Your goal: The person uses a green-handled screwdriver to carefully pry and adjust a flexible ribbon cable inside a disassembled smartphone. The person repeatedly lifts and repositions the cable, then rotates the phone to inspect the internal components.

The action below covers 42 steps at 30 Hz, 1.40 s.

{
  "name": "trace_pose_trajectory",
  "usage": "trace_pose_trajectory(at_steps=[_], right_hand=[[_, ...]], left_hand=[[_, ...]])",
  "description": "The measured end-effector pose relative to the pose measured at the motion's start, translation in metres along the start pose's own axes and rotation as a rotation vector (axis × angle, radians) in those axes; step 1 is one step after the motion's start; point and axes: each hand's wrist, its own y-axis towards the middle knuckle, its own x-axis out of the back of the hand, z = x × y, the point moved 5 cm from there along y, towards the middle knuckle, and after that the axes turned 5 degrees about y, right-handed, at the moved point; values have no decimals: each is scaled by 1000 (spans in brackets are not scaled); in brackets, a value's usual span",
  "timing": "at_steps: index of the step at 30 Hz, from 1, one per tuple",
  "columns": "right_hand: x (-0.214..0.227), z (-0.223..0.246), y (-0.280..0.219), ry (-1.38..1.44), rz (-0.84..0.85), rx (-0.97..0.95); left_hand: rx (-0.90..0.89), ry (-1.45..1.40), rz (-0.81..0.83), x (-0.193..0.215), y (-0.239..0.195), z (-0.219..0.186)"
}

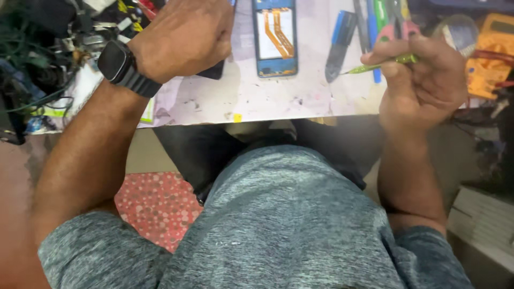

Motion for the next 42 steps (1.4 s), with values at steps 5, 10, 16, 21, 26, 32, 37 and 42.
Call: trace_pose_trajectory(at_steps=[5, 10, 16, 21, 26, 32, 37, 42], right_hand=[[-10, -7, 7, 6, 55, 19], [-15, -7, 7, -2, 81, -11], [-29, -4, 14, 14, 111, -63], [-34, -6, 11, 20, 144, -67], [-43, -18, 3, 59, 101, -208], [-60, -35, -6, 108, 164, -146], [-64, -45, -6, 104, 192, -97], [-63, -49, -9, 83, 182, -129]], left_hand=[[-36, 168, 6, -2, -23, 12], [3, 117, 69, -8, -32, 30], [92, -70, 54, -2, -29, 33], [-211, -5, -105, -13, -6, -17], [-249, 87, -80, -36, 11, -50], [-238, -97, -170, -39, 21, -41], [-241, -198, -103, -47, 26, -23], [-240, -286, -103, -53, 25, -16]])
